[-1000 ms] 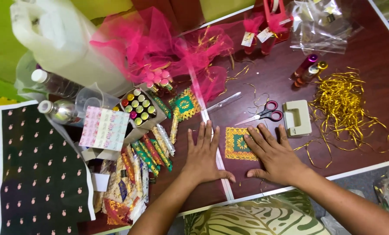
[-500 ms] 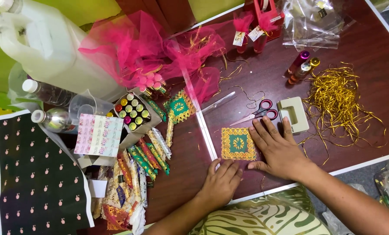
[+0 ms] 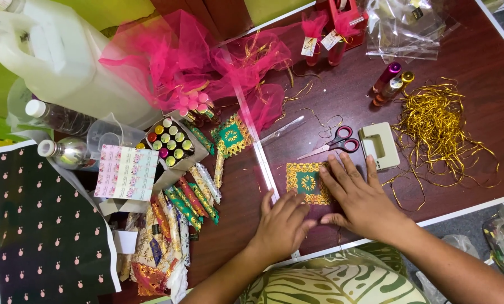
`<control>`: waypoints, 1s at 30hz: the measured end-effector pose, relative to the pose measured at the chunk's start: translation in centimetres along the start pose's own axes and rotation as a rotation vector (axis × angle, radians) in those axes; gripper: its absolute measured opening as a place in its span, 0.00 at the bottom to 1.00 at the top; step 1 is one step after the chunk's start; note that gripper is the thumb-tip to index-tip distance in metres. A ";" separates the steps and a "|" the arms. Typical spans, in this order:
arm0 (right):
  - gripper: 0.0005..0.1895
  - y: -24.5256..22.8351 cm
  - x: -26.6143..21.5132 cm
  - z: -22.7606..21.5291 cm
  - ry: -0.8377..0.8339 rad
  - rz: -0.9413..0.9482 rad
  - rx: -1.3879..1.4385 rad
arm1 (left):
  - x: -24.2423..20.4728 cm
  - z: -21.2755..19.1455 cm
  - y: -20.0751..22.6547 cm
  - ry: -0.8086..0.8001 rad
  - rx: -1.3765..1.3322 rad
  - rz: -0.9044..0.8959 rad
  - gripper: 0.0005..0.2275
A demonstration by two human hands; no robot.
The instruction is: Assembling decorative souvenirs by attaching pink mesh fabric to small square bases.
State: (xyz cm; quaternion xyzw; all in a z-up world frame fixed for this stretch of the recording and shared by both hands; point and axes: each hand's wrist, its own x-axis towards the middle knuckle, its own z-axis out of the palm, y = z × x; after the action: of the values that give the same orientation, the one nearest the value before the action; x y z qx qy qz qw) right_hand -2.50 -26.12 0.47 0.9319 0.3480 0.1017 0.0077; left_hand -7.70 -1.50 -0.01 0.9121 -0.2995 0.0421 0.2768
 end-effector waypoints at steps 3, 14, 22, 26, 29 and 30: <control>0.55 -0.8 -1.0 -0.3 0.001 -0.028 0.129 | 2.0 -0.3 0.2 -0.116 0.022 -0.103 0.18; 0.55 -0.9 -3.2 1.4 0.020 -0.074 0.069 | 2.9 1.1 -2.0 -0.261 0.164 -0.228 0.35; 0.56 -1.0 -3.1 1.3 0.041 -0.074 0.043 | 3.7 -0.5 -1.6 -0.404 0.162 -0.274 0.45; 0.53 -1.2 -2.9 0.1 0.048 -0.099 0.086 | 3.6 -0.4 -1.7 -0.375 0.164 -0.262 0.51; 0.48 -1.3 -3.3 -0.1 0.059 -0.135 0.197 | 3.4 -0.4 -1.9 -0.377 0.166 -0.245 0.53; 0.49 -1.3 -3.4 -0.1 0.056 -0.144 0.208 | 3.2 -0.3 -2.0 -0.356 0.175 -0.228 0.54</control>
State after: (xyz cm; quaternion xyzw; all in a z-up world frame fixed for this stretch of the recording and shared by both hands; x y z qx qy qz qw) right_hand -5.92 -27.37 -0.19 0.8971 0.4227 0.0904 -0.0915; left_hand -3.90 -1.72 0.09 0.9536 -0.2338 -0.1254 0.1422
